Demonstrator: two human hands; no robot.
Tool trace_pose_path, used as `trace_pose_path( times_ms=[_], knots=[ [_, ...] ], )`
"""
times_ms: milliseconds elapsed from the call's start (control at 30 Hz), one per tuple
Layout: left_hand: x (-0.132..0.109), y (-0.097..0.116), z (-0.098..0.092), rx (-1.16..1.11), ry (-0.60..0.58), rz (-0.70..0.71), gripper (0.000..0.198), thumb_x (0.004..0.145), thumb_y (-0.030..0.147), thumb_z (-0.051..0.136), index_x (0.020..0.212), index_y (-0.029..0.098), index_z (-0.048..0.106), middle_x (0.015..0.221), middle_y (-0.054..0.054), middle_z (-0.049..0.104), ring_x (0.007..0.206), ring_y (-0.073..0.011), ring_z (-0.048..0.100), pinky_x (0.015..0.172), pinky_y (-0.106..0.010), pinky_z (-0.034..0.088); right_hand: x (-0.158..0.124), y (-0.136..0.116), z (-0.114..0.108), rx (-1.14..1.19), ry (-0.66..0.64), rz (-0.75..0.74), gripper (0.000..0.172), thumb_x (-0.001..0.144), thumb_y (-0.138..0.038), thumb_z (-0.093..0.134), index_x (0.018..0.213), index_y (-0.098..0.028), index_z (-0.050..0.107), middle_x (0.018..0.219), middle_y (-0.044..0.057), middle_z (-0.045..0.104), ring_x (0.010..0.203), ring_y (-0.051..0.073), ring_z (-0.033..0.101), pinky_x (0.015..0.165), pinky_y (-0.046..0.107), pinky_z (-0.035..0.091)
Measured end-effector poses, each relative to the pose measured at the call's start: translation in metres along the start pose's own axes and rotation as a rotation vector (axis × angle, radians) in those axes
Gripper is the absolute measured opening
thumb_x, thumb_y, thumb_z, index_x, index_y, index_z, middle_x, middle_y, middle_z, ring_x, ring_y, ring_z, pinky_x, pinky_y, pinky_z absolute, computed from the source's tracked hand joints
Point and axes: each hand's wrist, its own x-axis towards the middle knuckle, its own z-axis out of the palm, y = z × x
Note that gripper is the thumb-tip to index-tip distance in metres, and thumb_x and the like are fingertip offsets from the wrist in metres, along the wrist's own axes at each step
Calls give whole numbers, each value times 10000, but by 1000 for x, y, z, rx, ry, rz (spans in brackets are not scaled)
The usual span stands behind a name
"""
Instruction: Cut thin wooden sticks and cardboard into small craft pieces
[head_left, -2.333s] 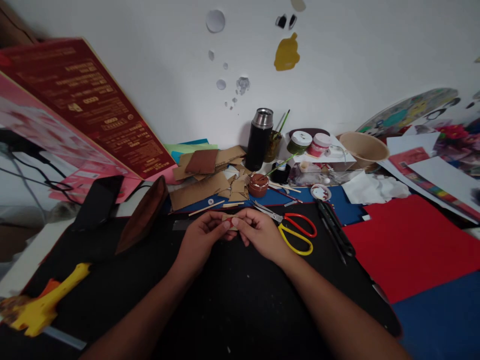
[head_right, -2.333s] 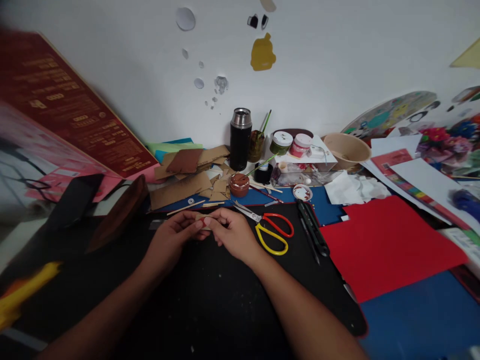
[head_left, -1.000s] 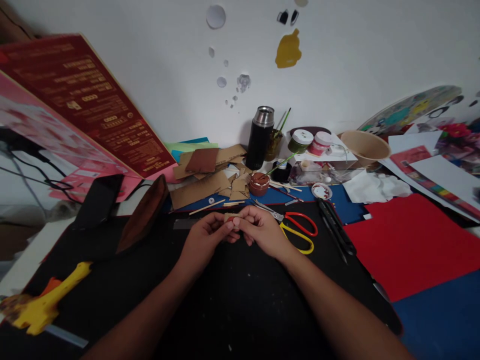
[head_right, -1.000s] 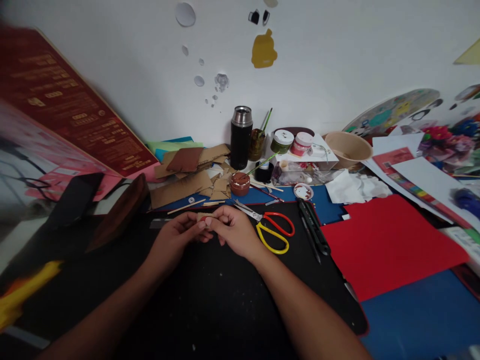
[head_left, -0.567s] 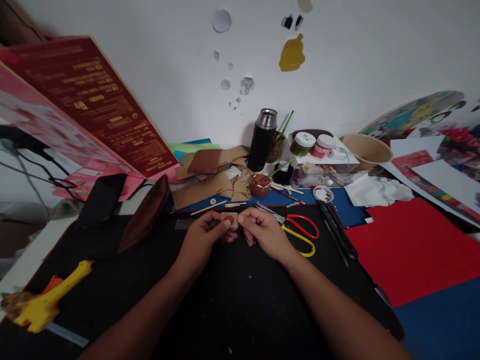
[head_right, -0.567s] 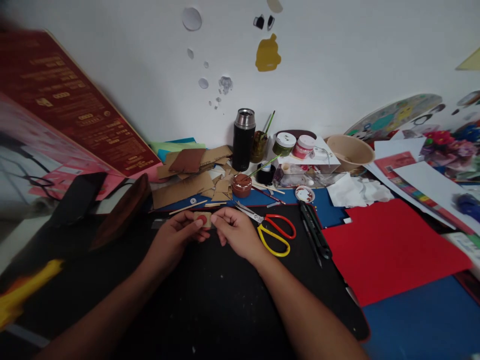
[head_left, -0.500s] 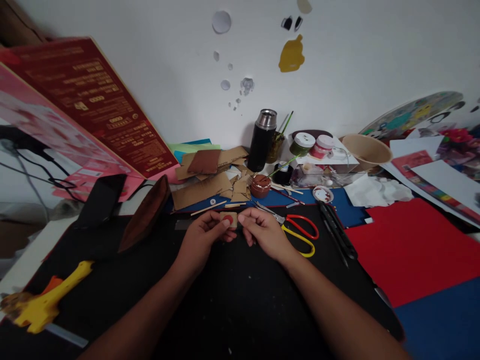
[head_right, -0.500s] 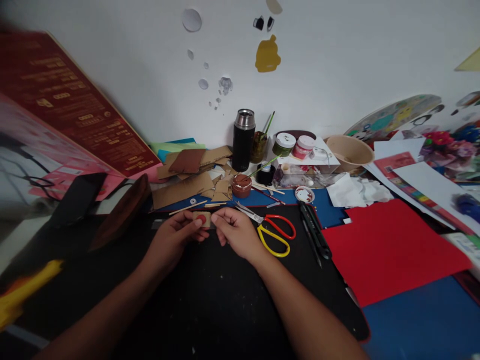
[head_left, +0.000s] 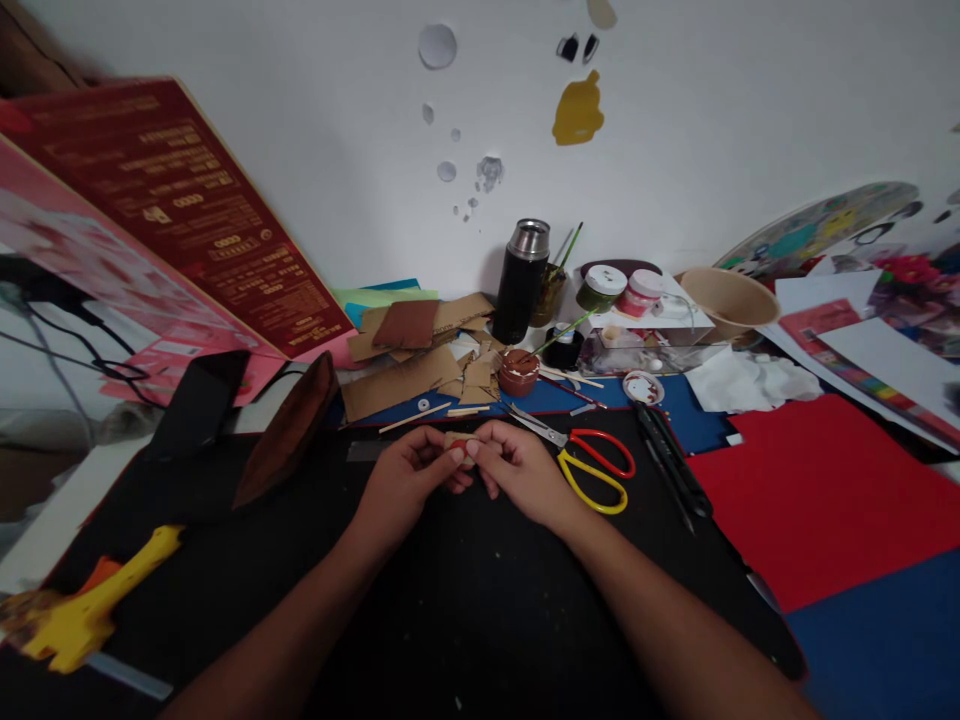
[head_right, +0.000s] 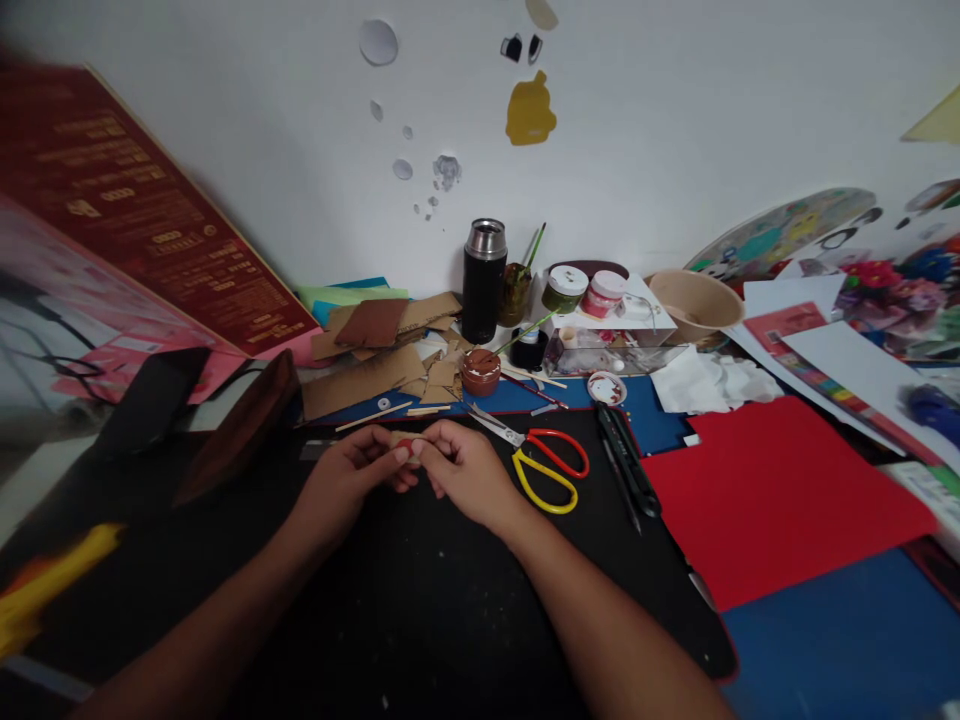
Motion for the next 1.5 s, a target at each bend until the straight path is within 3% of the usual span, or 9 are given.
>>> trace_pose_path(
  times_ms=[600,833,1167,1500],
  knots=[
    [2,-7,2,-201,-82,-39,367,731,432,903,925,153,764,787,-45,763,700,-153,721,668,-237,584,1,4,3,182,55,-20,378,890,-556,685,835,-209,545,510,-103,509,381,79,442,409,200,331],
    [2,-8,4,-309,-30,-116,360,656,385,955,843,143,765,735,-46,753,643,-138,701,614,-214,563,1,3,5,208,51,-30,383,883,-554,706,833,-214,538,513,-101,524,384,78,446,413,200,351],
    [1,-3,5,-243,17,-51,353,663,437,936,803,157,773,689,-23,720,598,-114,630,559,-200,479,1,1,3,160,10,-25,392,913,-565,667,833,-200,549,493,-89,532,396,88,460,434,209,326],
    [1,-4,-2,-12,6,40,306,794,463,827,842,171,750,671,-8,685,596,-122,584,570,-225,446,-1,-6,3,152,-35,3,418,889,-607,677,839,-210,556,561,-66,563,460,99,485,446,214,366]
  ],
)
